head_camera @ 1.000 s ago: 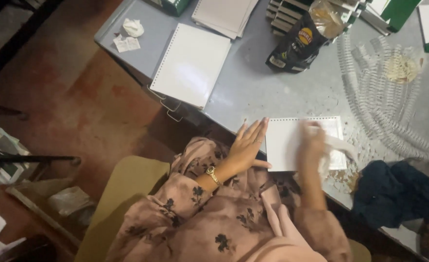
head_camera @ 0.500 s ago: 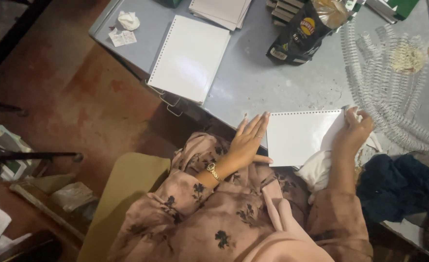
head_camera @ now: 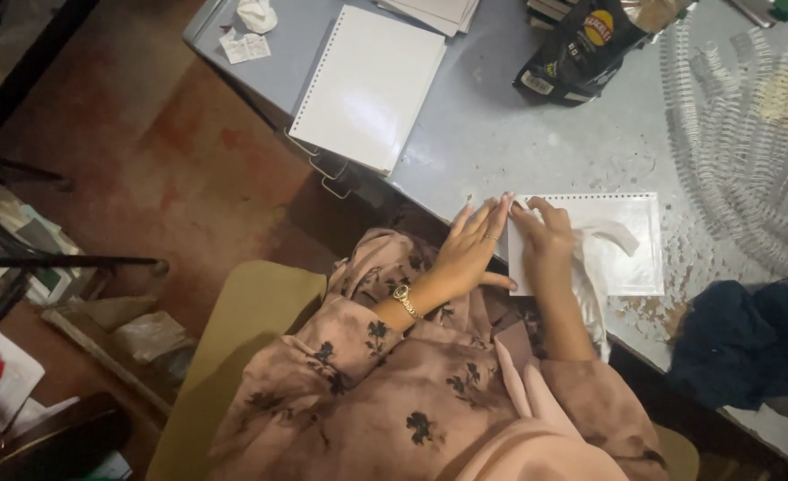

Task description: Cleaning notebook covers with a cloth and stacking them in a print shop finishing area.

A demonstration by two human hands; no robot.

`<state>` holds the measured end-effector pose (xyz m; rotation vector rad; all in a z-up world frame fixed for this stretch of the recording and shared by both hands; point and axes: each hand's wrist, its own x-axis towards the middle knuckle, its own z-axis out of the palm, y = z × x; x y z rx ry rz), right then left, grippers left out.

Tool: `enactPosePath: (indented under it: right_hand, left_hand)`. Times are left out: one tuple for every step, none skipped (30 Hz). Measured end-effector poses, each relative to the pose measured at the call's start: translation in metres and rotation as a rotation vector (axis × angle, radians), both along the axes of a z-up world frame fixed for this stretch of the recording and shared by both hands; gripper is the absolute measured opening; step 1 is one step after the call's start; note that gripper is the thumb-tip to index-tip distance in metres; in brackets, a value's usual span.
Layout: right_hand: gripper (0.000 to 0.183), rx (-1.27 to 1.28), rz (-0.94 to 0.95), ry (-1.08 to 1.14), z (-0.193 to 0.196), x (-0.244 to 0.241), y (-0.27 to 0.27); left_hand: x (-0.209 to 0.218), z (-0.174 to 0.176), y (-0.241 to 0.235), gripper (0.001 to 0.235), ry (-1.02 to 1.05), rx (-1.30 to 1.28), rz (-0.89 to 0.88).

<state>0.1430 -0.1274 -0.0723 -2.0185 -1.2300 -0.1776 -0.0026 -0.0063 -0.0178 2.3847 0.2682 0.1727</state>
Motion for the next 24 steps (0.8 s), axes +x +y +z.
enactPosePath:
  right_hand:
    - [0.03, -0.03, 0.024, 0.007, 0.004, 0.0, -0.002]
    - [0.029, -0.062, 0.044, 0.013, 0.008, 0.001, -0.006]
    - [0.029, -0.063, 0.047, 0.012, 0.004, 0.003, -0.012]
    - [0.032, -0.107, 0.079, 0.021, 0.0, 0.003, -0.02]
    - [0.036, -0.152, 0.111, 0.031, -0.004, 0.004, -0.027]
    - [0.036, -0.152, 0.113, 0.027, 0.002, -0.001, -0.035]
    - [0.035, -0.172, 0.154, 0.044, 0.008, -0.006, -0.042]
    - [0.035, -0.197, 0.197, 0.063, 0.014, -0.011, -0.051]
    - [0.035, -0.201, 0.201, 0.061, 0.015, -0.011, -0.06]
    - [0.035, -0.234, 0.214, 0.063, 0.015, -0.014, -0.068]
    - [0.035, -0.266, 0.227, 0.066, 0.015, -0.016, -0.077]
    - [0.035, -0.264, 0.221, 0.065, 0.021, -0.017, -0.082]
    - [0.035, -0.27, 0.23, 0.106, 0.028, -0.018, -0.088]
    - [0.035, -0.276, 0.238, 0.149, 0.035, -0.021, -0.094]
    - [0.035, -0.274, 0.23, 0.149, 0.041, -0.015, -0.106]
    - [0.029, -0.262, 0.28, 0.236, 0.047, -0.009, -0.116]
    - [0.023, -0.25, 0.33, 0.323, 0.053, -0.003, -0.126]
    - [0.023, -0.246, 0.333, 0.321, 0.06, 0.003, -0.144]
    - [0.017, -0.222, 0.114, 0.435, 0.066, 0.008, -0.162]
    - [0.017, -0.201, -0.1, 0.546, 0.074, 0.015, -0.179]
    - [0.017, -0.204, -0.09, 0.544, 0.088, 0.015, -0.183]
    - [0.023, -0.076, -0.276, 0.503, 0.103, 0.017, -0.189]
    - [0.029, 0.054, -0.462, 0.462, 0.118, 0.02, -0.194]
    - [0.029, 0.061, -0.463, 0.454, 0.12, 0.022, -0.191]
  left_hand:
    - [-0.001, 0.001, 0.0, 0.148, 0.012, 0.006, 0.0]
    - [-0.001, 0.003, -0.001, 0.148, 0.022, 0.01, -0.003]
    - [0.0, 0.004, 0.0, 0.148, 0.021, 0.009, 0.0]
    - [0.0, 0.005, 0.0, 0.146, 0.012, -0.014, -0.003]
    - [-0.001, 0.006, 0.0, 0.145, 0.004, -0.037, -0.006]
    - [-0.001, 0.008, 0.001, 0.145, 0.0, -0.036, -0.004]
    - [-0.001, 0.009, 0.001, 0.145, 0.003, -0.019, -0.007]
    - [-0.003, 0.011, 0.0, 0.145, 0.007, -0.005, -0.009]
    - [-0.003, 0.012, -0.001, 0.145, 0.005, -0.009, -0.004]
    - [-0.003, 0.012, 0.0, 0.145, 0.0, -0.007, -0.005]
    - [-0.004, 0.013, 0.0, 0.145, -0.005, -0.004, -0.006]
    - [-0.003, 0.015, 0.001, 0.145, -0.007, -0.002, -0.012]
    - [-0.003, 0.018, 0.002, 0.143, 0.006, -0.001, -0.01]
    - [-0.004, 0.02, 0.001, 0.14, 0.02, -0.001, -0.01]
    - [-0.003, 0.016, 0.0, 0.14, 0.019, 0.001, -0.019]
    - [-0.003, 0.014, 0.001, 0.142, 0.018, -0.005, -0.019]
    - [-0.003, 0.011, 0.002, 0.145, 0.017, -0.01, -0.019]
    - [-0.003, 0.011, 0.002, 0.145, 0.015, -0.006, -0.017]
    - [-0.003, 0.01, 0.003, 0.145, 0.031, 0.013, -0.033]
    - [-0.004, 0.009, 0.003, 0.146, 0.047, 0.027, -0.041]
    - [-0.003, 0.0, 0.005, 0.146, 0.047, 0.026, -0.031]
    - [-0.001, -0.009, 0.005, 0.153, 0.005, 0.073, -0.045]
    - [0.001, -0.017, 0.004, 0.161, -0.037, 0.122, -0.06]
    - [0.0, -0.018, 0.005, 0.161, -0.046, 0.127, -0.061]
